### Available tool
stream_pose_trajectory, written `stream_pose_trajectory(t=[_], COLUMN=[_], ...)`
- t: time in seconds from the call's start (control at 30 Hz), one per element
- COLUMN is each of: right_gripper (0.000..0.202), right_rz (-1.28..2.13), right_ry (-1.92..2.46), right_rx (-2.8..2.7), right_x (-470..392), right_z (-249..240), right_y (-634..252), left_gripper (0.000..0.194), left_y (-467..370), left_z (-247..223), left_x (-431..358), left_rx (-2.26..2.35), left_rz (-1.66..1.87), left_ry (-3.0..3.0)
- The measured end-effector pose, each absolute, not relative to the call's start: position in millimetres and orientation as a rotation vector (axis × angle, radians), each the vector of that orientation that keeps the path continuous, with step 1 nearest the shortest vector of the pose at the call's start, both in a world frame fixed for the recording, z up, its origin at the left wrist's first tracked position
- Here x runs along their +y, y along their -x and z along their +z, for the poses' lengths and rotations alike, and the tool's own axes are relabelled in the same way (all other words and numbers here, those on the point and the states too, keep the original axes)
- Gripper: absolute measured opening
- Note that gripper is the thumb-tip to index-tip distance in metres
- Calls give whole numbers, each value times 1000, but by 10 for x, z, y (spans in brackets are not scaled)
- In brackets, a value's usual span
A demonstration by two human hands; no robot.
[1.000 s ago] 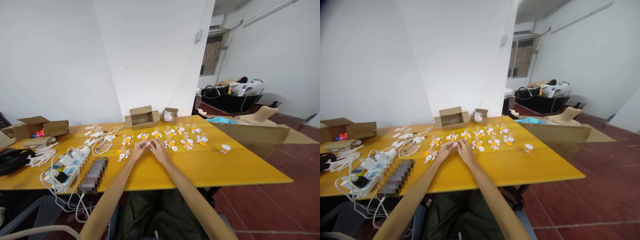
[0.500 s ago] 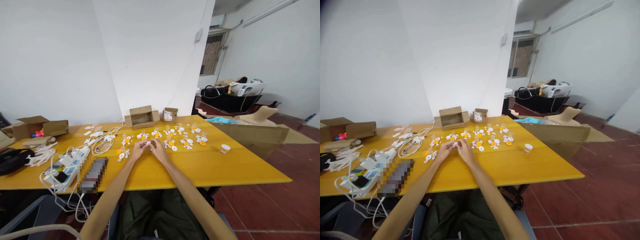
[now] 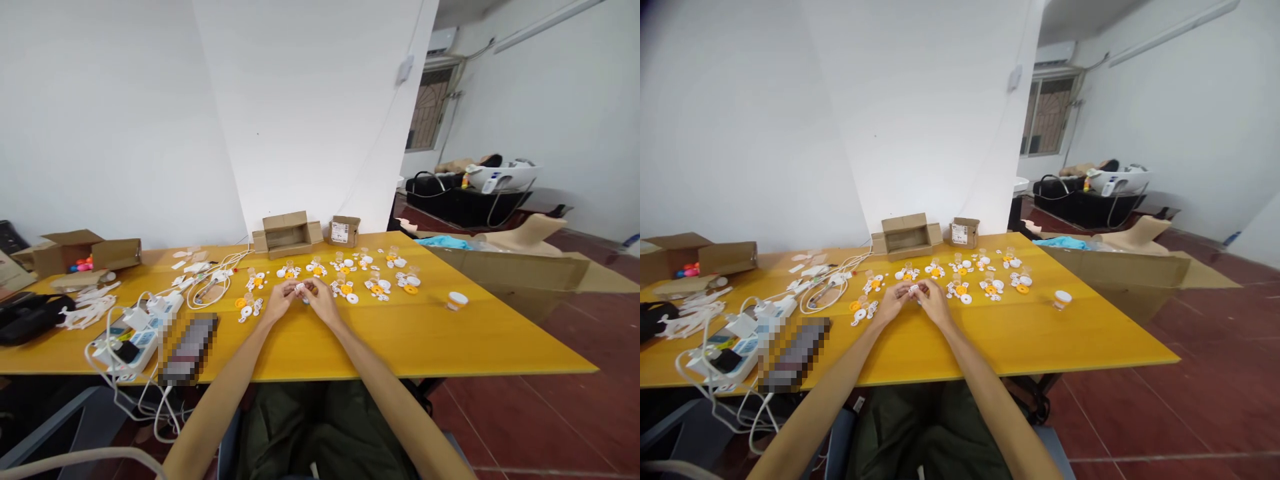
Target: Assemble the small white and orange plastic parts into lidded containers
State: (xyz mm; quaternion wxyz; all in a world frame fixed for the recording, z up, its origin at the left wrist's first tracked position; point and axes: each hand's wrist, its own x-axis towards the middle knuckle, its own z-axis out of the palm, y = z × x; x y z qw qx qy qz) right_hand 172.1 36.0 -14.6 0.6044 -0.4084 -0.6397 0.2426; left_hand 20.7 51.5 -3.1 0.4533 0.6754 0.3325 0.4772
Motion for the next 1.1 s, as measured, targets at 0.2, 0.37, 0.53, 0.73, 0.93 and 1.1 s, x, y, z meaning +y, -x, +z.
stream_pose_trajectory(t=[0.2, 0.37, 0.53, 0.73, 0.93, 1.1], right_gripper=[10, 14, 13, 13, 14, 14], right_rz=[505, 465, 478, 534, 523, 478], right_ry=[950, 945, 948, 936, 932, 920], right_rx=[-1518, -1536, -1539, -1512, -1525, -1532], right_x=[348, 357, 349, 346, 361, 366], right_z=[-141, -143, -129, -129, -144, -154], right_y=[-1727, -1728, -1729, -1723, -1733, -1745], left_gripper=[36, 37, 38, 35, 33, 32], left_y=[-199, -190, -198, -196, -193, -191], left_z=[-28, 7, -3, -40, -24, -13], left_x=[500, 484, 493, 525, 506, 493], left_rx=[818, 822, 805, 796, 780, 787], left_rz=[1229, 1242, 1238, 1218, 1209, 1224], left_ry=[-1639, -1660, -1640, -1608, -1629, -1664])
